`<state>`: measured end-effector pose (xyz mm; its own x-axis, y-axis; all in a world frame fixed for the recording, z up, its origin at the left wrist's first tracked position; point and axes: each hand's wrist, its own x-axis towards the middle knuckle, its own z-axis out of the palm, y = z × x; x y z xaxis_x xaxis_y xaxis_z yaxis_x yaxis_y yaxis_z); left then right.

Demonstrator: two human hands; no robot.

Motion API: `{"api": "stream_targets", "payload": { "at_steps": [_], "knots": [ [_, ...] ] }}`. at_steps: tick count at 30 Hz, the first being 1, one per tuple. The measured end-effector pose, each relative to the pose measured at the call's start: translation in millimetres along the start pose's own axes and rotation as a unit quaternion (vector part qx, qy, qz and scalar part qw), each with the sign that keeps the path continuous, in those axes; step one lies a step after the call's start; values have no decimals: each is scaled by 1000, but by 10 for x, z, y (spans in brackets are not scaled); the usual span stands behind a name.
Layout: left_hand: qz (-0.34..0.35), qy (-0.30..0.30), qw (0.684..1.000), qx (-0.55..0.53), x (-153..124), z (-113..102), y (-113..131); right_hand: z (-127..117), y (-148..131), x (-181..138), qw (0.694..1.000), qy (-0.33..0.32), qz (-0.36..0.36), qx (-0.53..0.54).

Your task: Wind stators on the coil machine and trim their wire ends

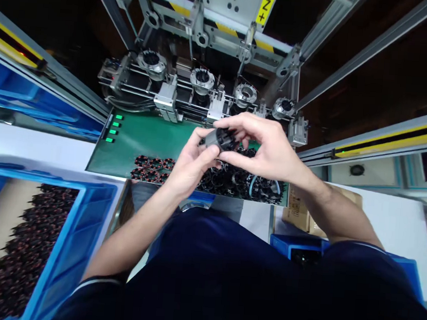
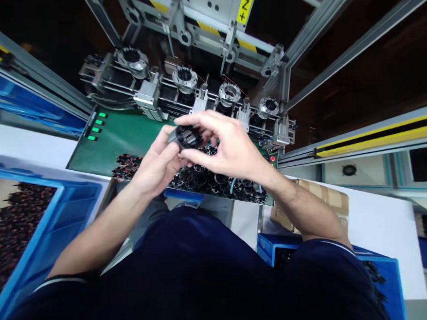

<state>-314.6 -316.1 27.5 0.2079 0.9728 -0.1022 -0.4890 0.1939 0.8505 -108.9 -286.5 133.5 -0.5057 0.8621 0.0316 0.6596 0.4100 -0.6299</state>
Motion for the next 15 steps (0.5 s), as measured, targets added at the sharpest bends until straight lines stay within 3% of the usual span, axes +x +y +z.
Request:
{"api": "stream_targets", "payload": {
  "at_steps": [2,5,7,10,12,14,15],
  "knots": [
    [12,4,997,78,293,-260,99,-140,295,209,998,54,17,-15],
    [80,98,963,239,851,-787,377,-346,943,652,988,132,58,-61],
    [111,170,903,378,1242,-1124,614,-412,1431,960,981,142,82,-101],
    [108,182,795,568,1720,-1488,934,-379,2071,1321,976,127,97,-150],
    [76,166,728,661,1923,-1636,1058,-313,2350,1470,971,116,110,-178],
    [31,139,685,714,2052,-1732,1085,-263,2497,1560,968,101,117,-196],
    [12,129,690,712,2102,-1767,1063,-253,2533,1591,969,92,113,-201]
  ]
}}
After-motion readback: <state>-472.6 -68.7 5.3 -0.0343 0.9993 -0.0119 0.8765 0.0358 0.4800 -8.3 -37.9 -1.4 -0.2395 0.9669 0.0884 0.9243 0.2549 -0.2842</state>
